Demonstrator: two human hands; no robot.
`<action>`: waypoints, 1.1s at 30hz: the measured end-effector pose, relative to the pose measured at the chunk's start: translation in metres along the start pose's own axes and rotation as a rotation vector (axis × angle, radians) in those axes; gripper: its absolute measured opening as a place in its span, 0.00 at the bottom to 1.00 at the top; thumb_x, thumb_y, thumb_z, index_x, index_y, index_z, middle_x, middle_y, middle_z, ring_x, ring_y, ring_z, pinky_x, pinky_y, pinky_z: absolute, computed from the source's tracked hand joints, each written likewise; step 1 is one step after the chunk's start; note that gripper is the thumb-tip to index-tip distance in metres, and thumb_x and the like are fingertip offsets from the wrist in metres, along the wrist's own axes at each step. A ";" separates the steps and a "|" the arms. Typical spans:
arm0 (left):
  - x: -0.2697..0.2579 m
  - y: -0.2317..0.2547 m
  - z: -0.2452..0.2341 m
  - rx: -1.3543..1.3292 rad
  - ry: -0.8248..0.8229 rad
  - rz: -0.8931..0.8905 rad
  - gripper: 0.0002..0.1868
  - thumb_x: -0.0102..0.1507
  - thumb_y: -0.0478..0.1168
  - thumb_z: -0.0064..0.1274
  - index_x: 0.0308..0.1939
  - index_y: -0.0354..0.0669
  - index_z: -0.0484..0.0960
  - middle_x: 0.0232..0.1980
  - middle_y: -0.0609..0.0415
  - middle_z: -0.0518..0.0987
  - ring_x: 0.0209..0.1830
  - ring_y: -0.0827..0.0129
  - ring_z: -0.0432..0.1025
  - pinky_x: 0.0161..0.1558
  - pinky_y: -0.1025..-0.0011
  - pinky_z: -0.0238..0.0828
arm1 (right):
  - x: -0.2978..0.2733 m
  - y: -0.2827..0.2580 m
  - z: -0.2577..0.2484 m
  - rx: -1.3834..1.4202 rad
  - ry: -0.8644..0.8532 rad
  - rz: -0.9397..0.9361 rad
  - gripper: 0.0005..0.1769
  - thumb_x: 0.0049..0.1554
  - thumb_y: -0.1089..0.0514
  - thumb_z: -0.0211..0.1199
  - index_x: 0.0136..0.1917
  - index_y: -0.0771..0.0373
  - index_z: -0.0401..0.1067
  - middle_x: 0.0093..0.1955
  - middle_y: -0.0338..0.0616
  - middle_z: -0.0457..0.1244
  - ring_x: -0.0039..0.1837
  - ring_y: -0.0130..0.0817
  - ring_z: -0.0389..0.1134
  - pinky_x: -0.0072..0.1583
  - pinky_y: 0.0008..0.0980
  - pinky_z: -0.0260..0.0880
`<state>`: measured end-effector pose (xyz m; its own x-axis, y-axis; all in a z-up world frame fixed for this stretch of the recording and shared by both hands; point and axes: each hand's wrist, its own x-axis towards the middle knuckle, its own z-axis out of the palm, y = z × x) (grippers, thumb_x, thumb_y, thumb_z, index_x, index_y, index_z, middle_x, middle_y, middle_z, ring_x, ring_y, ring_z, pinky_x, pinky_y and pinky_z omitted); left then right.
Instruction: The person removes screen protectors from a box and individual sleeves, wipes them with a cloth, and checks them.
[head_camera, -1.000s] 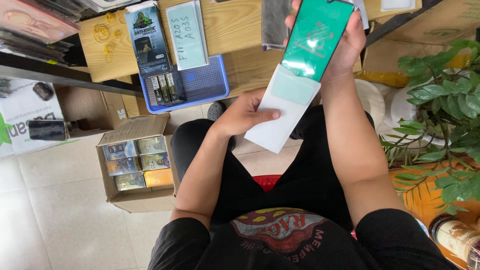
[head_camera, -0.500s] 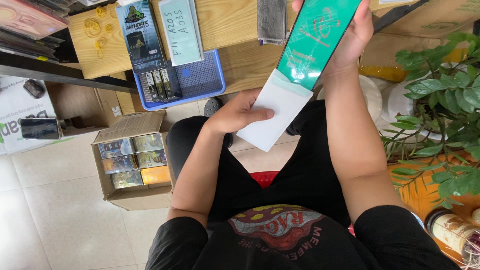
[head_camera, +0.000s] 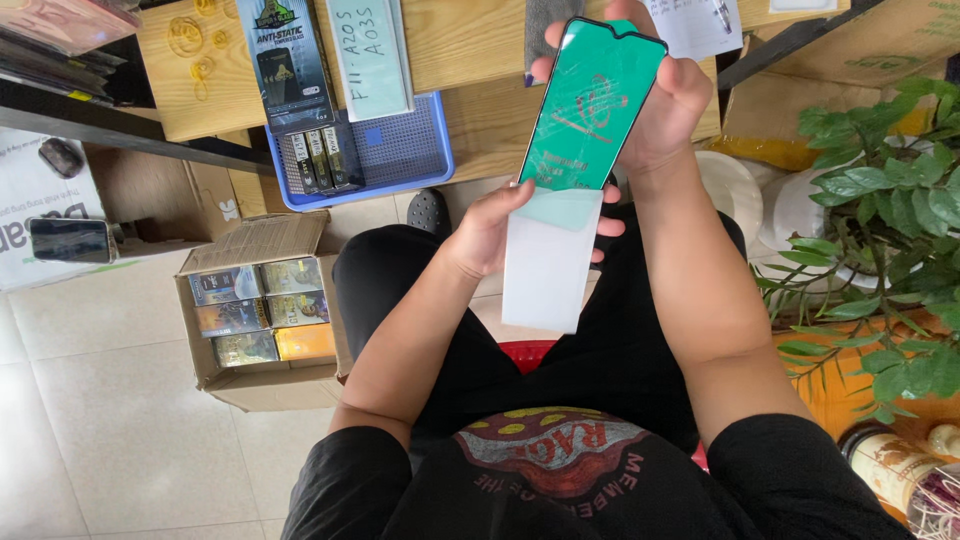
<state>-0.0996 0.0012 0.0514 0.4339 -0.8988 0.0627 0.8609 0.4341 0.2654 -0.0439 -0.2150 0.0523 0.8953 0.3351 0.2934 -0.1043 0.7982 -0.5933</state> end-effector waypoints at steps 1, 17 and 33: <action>-0.001 0.002 0.002 0.030 -0.002 0.009 0.44 0.68 0.57 0.57 0.78 0.34 0.61 0.75 0.36 0.68 0.69 0.39 0.70 0.66 0.39 0.71 | 0.002 -0.001 0.002 -0.009 -0.027 0.005 0.28 0.62 0.40 0.60 0.73 0.46 0.70 0.79 0.61 0.56 0.76 0.64 0.59 0.69 0.60 0.66; -0.011 0.026 0.015 0.630 0.199 0.066 0.46 0.65 0.73 0.44 0.68 0.35 0.72 0.55 0.44 0.81 0.40 0.66 0.74 0.40 0.71 0.72 | 0.009 0.002 -0.019 -0.136 0.456 0.013 0.12 0.56 0.56 0.66 0.52 0.62 0.78 0.45 0.44 0.68 0.45 0.36 0.70 0.45 0.36 0.71; -0.009 0.026 0.005 0.574 0.297 0.089 0.40 0.67 0.68 0.43 0.63 0.35 0.77 0.60 0.42 0.81 0.43 0.65 0.78 0.37 0.71 0.73 | 0.004 -0.005 -0.024 -0.247 0.335 -0.039 0.17 0.47 0.50 0.66 0.48 0.59 0.75 0.45 0.42 0.62 0.43 0.34 0.59 0.45 0.36 0.55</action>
<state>-0.0820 0.0204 0.0624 0.6230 -0.7700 -0.1380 0.5746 0.3308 0.7486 -0.0291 -0.2298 0.0386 0.9922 0.0926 0.0832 0.0033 0.6490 -0.7608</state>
